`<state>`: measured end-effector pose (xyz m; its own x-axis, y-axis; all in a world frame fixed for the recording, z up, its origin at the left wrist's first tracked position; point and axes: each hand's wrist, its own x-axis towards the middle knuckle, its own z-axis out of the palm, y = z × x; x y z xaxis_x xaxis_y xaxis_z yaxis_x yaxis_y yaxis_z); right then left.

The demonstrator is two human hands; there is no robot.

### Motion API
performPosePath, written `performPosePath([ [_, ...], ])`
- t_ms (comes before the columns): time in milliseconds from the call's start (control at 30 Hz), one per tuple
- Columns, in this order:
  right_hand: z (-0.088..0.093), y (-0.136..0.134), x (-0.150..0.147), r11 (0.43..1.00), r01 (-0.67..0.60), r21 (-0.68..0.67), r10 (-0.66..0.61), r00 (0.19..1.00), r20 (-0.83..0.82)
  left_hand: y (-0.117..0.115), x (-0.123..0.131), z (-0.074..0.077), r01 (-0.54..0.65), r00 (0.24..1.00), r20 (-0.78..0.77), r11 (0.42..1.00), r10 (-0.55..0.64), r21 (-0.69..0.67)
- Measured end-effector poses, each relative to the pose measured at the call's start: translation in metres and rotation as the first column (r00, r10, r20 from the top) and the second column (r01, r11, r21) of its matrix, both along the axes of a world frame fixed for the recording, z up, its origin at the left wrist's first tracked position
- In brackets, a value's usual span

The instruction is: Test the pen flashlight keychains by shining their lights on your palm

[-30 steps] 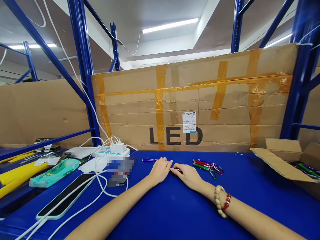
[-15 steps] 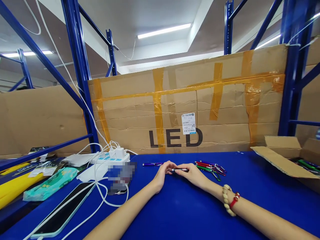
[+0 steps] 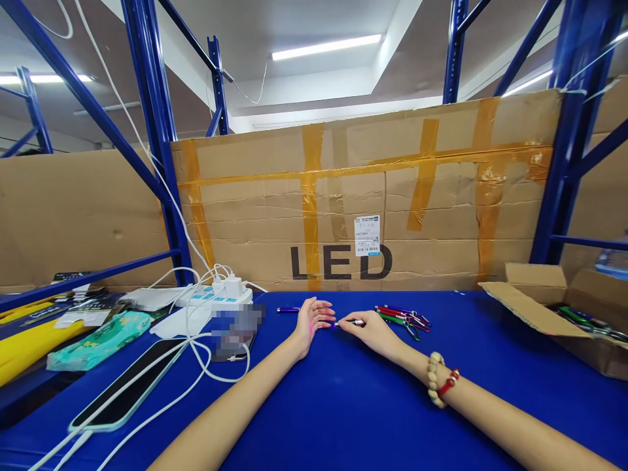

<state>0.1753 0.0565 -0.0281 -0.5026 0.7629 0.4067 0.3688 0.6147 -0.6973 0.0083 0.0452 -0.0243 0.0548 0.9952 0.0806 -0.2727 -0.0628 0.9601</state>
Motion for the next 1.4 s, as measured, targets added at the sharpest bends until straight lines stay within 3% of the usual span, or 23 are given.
performPosePath([
  [333,-0.002,-0.006,-0.005,0.994,-0.106,0.002,0.106,0.994,-0.036,-0.003,0.005,0.0,-0.038,0.998,-0.047,0.999,0.038,0.0],
  [1000,-0.002,-0.004,-0.004,0.999,-0.036,-0.033,0.035,0.999,-0.027,-0.001,0.008,-0.002,-0.039,0.989,-0.142,0.998,0.044,0.042],
  [1400,0.0,-0.002,-0.003,0.997,-0.075,-0.003,0.074,0.995,-0.066,-0.003,0.011,-0.004,-0.035,0.982,-0.18,0.997,0.047,0.07],
])
